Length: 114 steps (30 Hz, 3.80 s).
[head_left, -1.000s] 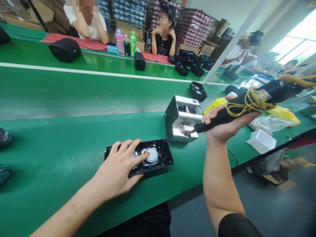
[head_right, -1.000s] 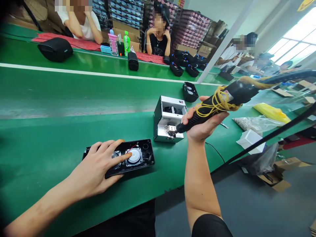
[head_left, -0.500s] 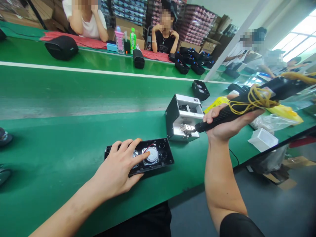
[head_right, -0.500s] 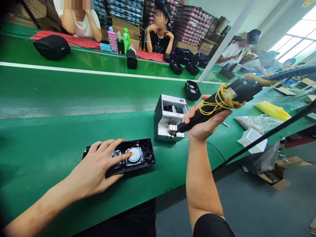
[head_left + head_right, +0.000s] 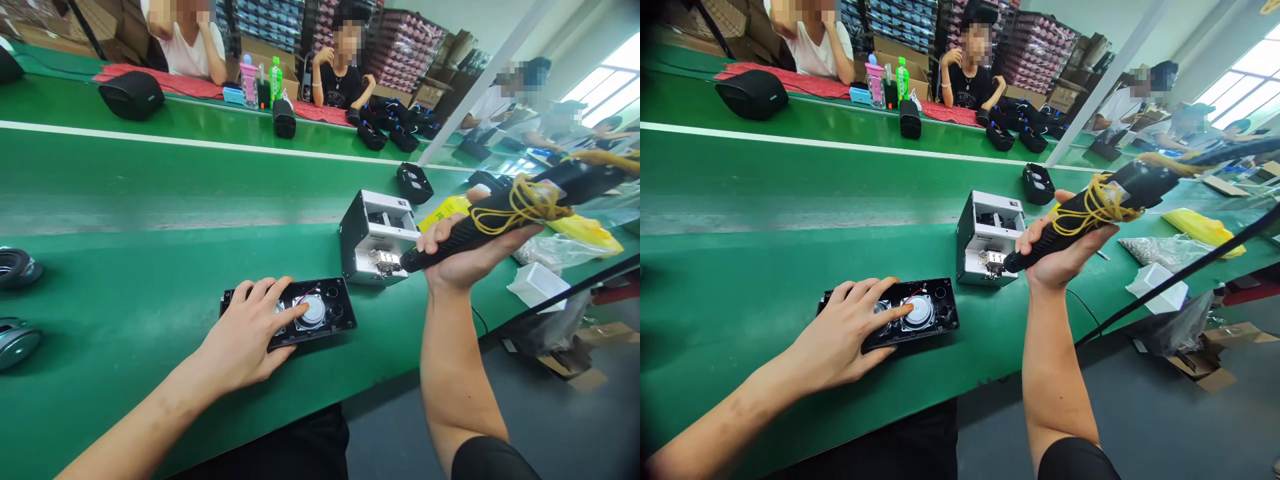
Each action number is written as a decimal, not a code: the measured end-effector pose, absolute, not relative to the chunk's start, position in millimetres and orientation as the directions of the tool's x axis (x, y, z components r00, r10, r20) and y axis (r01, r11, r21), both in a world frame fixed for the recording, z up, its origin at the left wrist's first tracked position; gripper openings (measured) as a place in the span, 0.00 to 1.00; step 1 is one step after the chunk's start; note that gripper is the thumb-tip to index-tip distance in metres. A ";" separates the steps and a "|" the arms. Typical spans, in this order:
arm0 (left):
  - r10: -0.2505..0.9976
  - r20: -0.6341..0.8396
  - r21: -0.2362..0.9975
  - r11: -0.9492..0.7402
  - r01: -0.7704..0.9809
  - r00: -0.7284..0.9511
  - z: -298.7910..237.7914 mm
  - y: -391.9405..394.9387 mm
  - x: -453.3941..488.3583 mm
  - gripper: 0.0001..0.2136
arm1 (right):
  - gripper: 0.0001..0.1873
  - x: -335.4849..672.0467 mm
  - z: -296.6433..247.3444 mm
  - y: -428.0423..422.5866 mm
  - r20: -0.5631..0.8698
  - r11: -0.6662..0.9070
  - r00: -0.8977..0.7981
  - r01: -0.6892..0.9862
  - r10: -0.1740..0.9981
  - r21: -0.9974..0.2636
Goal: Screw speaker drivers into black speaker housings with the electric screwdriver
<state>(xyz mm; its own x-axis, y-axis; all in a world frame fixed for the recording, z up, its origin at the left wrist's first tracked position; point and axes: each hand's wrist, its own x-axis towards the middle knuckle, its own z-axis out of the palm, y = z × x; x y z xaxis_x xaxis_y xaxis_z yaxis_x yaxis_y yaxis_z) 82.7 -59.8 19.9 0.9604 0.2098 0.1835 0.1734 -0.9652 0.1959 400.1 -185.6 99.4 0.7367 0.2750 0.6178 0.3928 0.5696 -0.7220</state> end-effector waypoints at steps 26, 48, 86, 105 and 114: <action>0.108 0.078 0.170 -0.981 0.094 0.991 33.1 -42.8 82.4 0.29 | 0.36 261.7 58.4 -153.8 0.530 0.643 0.457 -0.128 0.714 -0.756; 0.114 0.071 0.174 -0.980 0.100 0.991 32.5 -42.9 81.9 0.30 | 0.40 258.6 55.4 -140.7 0.457 0.611 0.600 -0.068 0.657 -0.789; 0.200 0.256 0.208 -0.967 0.149 0.946 15.6 -41.8 45.4 0.27 | 0.39 289.0 76.5 -171.6 0.656 0.754 0.558 0.080 0.508 -0.652; 0.261 0.390 0.299 -0.943 0.147 0.883 -8.1 -52.3 62.0 0.18 | 0.40 386.5 75.2 -194.9 0.688 0.585 0.705 0.488 0.173 -0.647; 0.232 0.327 0.307 -0.943 0.130 0.916 -2.7 -47.7 53.3 0.21 | 0.38 388.5 84.4 -189.4 0.684 0.611 0.708 0.468 0.172 -0.638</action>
